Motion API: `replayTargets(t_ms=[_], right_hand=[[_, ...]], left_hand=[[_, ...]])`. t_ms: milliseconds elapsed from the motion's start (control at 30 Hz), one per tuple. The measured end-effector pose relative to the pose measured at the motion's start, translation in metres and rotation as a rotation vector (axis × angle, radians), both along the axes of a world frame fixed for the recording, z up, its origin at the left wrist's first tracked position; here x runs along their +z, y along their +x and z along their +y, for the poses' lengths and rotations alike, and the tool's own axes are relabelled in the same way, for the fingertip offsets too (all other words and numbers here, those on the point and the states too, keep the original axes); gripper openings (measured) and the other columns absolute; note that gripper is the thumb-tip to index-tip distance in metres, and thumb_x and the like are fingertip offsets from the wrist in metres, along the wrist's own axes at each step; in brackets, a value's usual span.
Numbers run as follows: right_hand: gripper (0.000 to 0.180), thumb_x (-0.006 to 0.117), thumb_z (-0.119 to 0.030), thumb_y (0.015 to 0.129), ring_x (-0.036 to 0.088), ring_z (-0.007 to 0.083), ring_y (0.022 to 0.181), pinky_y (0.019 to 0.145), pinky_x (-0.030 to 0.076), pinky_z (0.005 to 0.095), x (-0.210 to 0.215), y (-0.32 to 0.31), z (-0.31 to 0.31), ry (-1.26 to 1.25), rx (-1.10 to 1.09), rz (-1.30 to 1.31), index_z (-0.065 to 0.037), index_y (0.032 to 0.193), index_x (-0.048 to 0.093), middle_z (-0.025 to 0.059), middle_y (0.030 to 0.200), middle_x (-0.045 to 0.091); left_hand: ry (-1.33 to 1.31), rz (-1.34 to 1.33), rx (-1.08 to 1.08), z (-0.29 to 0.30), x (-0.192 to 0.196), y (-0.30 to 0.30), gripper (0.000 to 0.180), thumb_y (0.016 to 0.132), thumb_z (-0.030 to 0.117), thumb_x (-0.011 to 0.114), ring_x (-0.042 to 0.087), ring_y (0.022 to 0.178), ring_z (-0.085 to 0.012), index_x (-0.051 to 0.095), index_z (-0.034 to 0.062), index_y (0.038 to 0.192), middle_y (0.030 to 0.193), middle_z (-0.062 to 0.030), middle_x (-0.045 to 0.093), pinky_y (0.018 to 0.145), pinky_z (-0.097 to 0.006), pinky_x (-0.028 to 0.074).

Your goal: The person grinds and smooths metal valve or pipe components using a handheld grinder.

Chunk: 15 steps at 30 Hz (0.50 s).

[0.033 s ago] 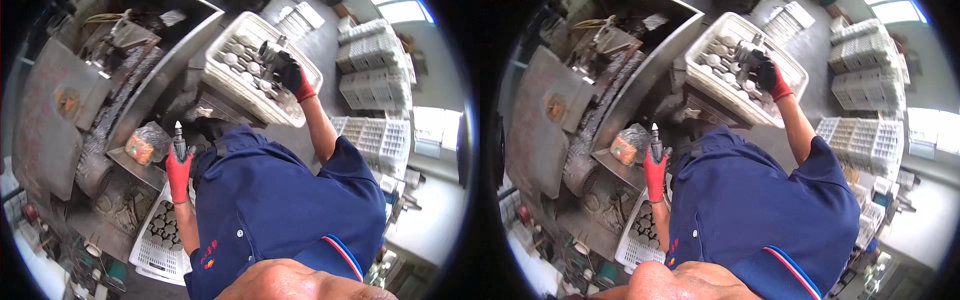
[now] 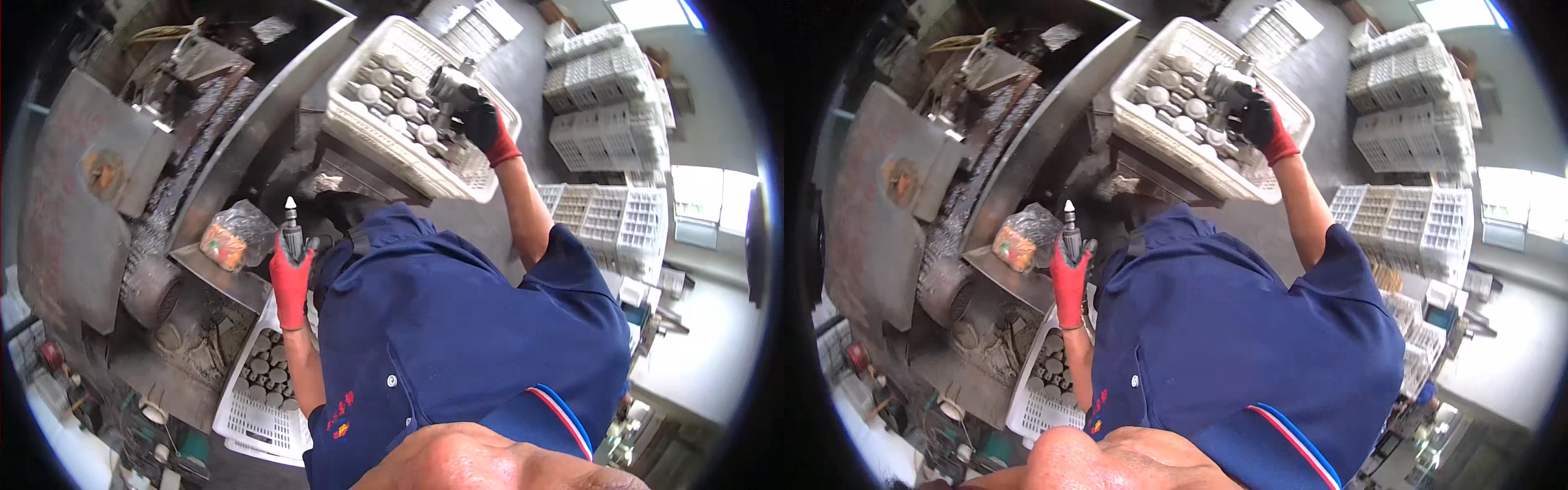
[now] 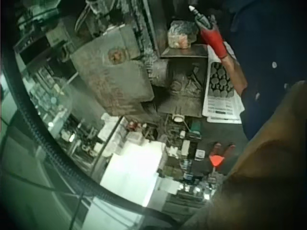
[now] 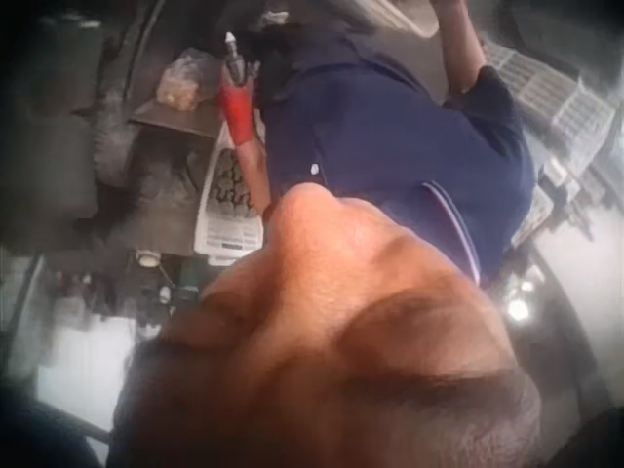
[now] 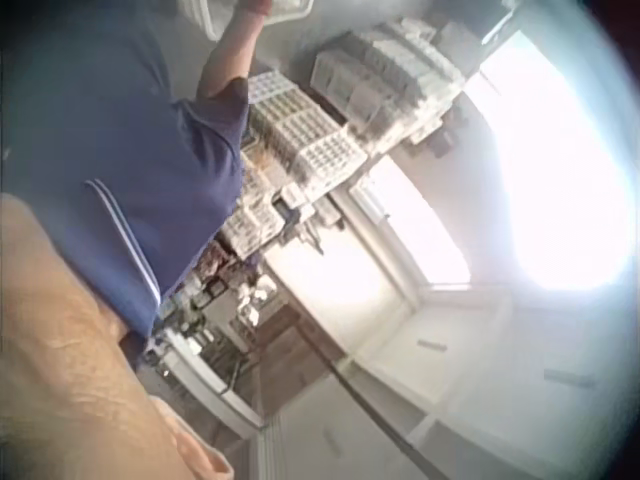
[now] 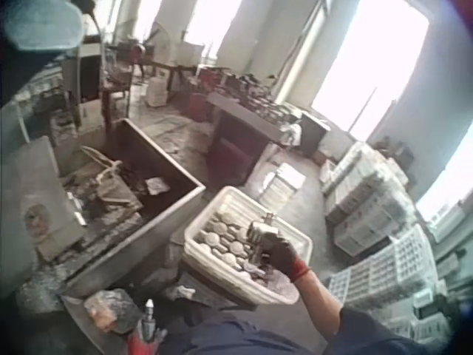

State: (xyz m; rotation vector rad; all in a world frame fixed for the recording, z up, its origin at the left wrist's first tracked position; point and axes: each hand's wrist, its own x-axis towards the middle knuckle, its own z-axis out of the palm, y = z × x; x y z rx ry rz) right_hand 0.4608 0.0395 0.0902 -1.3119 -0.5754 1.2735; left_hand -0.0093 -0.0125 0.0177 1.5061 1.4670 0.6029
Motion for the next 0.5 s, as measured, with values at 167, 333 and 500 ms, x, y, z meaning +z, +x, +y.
replayTargets(t_ms=[167,333,500], right_hand=[[0.042,0.063,-0.026,0.093,0.06,0.0262,0.109,0.088,0.051,0.0522,-0.008,0.082,-0.074,-0.086,-0.194,0.057,-0.013,0.13,0.048,0.0102,0.125,0.058],[0.057,0.079,-0.018,0.08,0.062,0.022,0.105,0.075,0.057,0.0442,-0.038,0.092,-0.085,-0.267,-0.343,-0.429,-0.011,0.128,0.049,0.0086,0.118,0.06],[0.081,0.079,-0.047,0.074,0.068,0.0274,0.092,0.068,0.056,0.0395,-0.088,0.117,-0.071,-0.536,-0.084,-1.208,0.0,0.132,0.048,0.0223,0.111,0.064]], left_hand=[[0.006,-0.051,-0.168,-0.002,-0.017,0.027,0.069,0.079,0.013,0.078,0.066,0.105,-0.0345,0.046,0.0022,0.138,0.115,-0.0206,0.067,0.091,-0.042,0.05],[0.003,-0.017,-0.195,-0.001,-0.02,0.045,0.071,0.079,0.014,0.079,0.066,0.105,-0.0342,0.045,0.0039,0.139,0.116,-0.0203,0.067,0.091,-0.042,0.05],[-0.013,0.114,-0.187,0.017,-0.02,0.061,0.069,0.079,0.018,0.08,0.066,0.104,-0.0365,0.047,0.0044,0.138,0.115,-0.0215,0.066,0.089,-0.043,0.05]])
